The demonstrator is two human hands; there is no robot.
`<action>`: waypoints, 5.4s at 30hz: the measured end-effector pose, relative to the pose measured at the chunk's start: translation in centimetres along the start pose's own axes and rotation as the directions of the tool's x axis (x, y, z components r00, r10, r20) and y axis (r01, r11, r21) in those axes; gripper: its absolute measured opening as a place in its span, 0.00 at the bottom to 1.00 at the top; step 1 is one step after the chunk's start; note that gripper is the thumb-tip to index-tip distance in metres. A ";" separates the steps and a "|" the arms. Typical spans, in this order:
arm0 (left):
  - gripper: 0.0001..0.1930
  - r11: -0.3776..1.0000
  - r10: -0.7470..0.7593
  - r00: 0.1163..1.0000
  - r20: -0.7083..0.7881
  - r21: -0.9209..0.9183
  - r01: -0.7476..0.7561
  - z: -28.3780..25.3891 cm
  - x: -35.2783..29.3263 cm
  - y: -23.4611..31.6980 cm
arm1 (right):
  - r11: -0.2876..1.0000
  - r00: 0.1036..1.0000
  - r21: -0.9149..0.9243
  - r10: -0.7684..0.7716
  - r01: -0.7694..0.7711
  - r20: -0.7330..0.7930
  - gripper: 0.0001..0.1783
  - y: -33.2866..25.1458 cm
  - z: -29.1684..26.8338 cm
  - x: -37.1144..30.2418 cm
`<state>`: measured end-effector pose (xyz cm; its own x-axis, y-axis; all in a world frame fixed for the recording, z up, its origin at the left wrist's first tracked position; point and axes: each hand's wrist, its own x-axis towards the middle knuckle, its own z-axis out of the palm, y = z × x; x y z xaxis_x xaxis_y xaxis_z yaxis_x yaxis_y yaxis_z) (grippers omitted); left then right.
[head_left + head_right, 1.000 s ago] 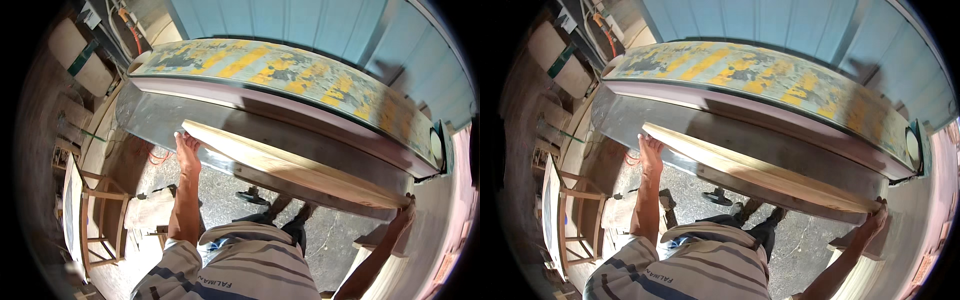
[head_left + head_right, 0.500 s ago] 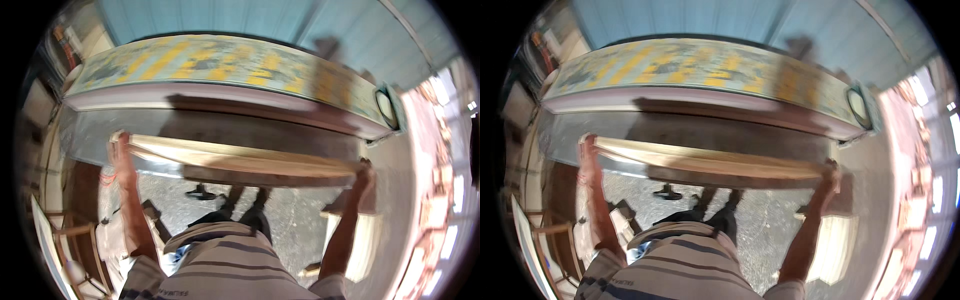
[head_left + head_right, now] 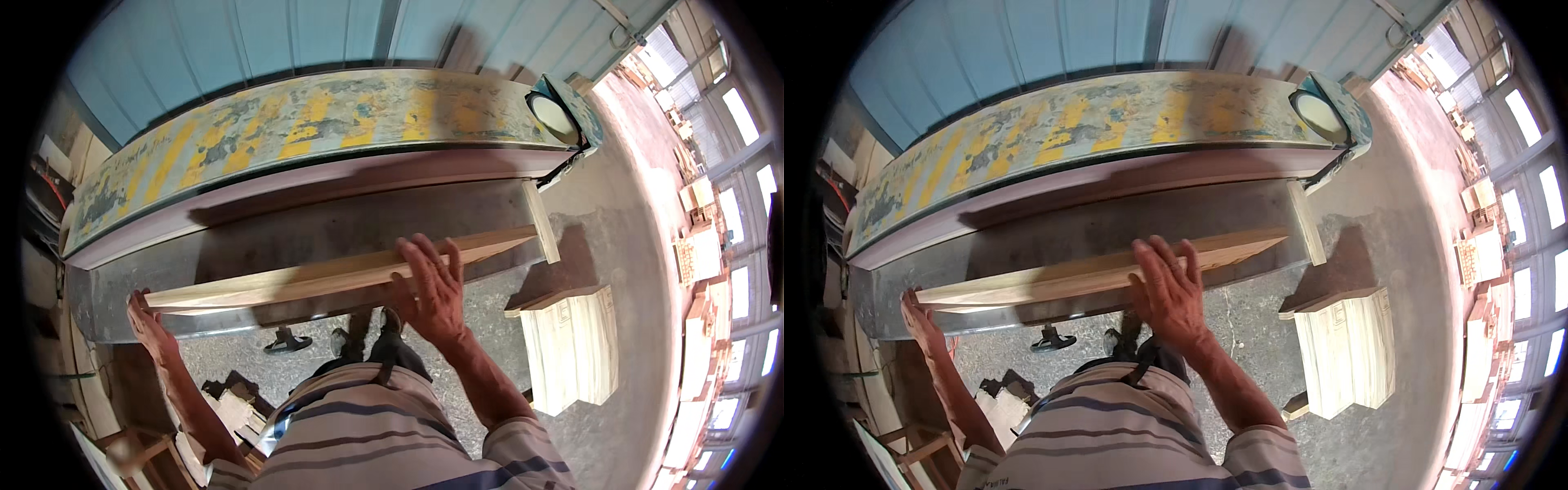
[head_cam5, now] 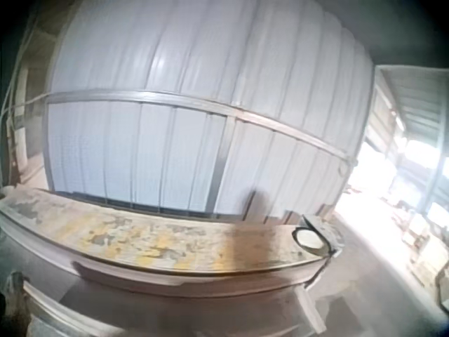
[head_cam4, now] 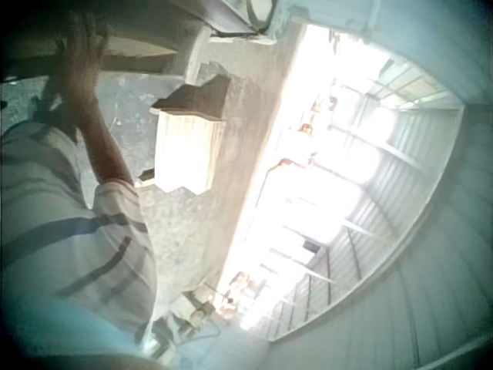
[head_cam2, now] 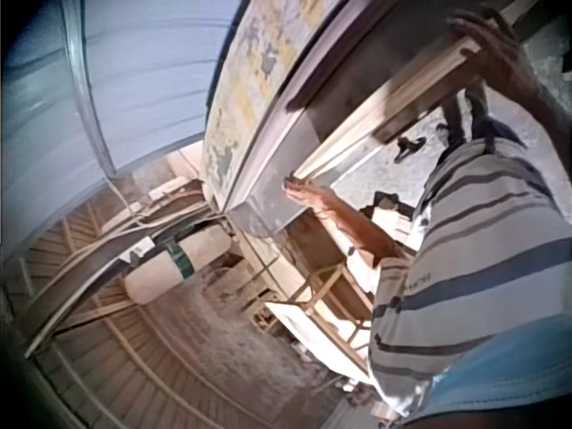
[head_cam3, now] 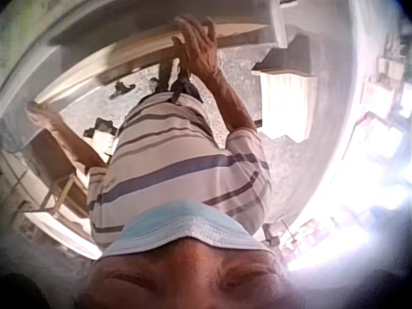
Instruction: The person sands a curved wooden panel by hand-feeding it against a stationary belt sander in a workshop.
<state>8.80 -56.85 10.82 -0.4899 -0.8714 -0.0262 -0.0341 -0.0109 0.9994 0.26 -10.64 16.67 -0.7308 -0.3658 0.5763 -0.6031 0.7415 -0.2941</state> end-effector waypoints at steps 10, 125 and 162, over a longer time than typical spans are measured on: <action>0.27 0.994 0.059 0.998 0.003 0.095 -0.059 -1.1 -0.1 0.0 | 0.836 0.792 -0.032 0.505 -0.548 -0.343 0.27 13.1 -5.3 -4.4; 0.32 0.876 -0.434 0.899 0.068 0.267 0.403 -1.6 -1.5 -15.1 | 0.488 0.380 0.497 0.873 -0.718 -0.307 0.19 21.5 10.0 -8.9; 0.29 0.716 -0.508 0.860 -0.043 0.533 0.450 7.4 -6.9 -9.0 | 0.347 0.218 0.557 0.933 -0.755 -0.286 0.19 23.7 4.9 -4.8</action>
<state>6.08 -47.11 1.82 -0.3669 -0.7650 -0.5293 -0.7093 -0.1380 0.6912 -12.07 5.88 3.17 -0.6308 0.7728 0.0696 0.1642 0.2205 -0.9615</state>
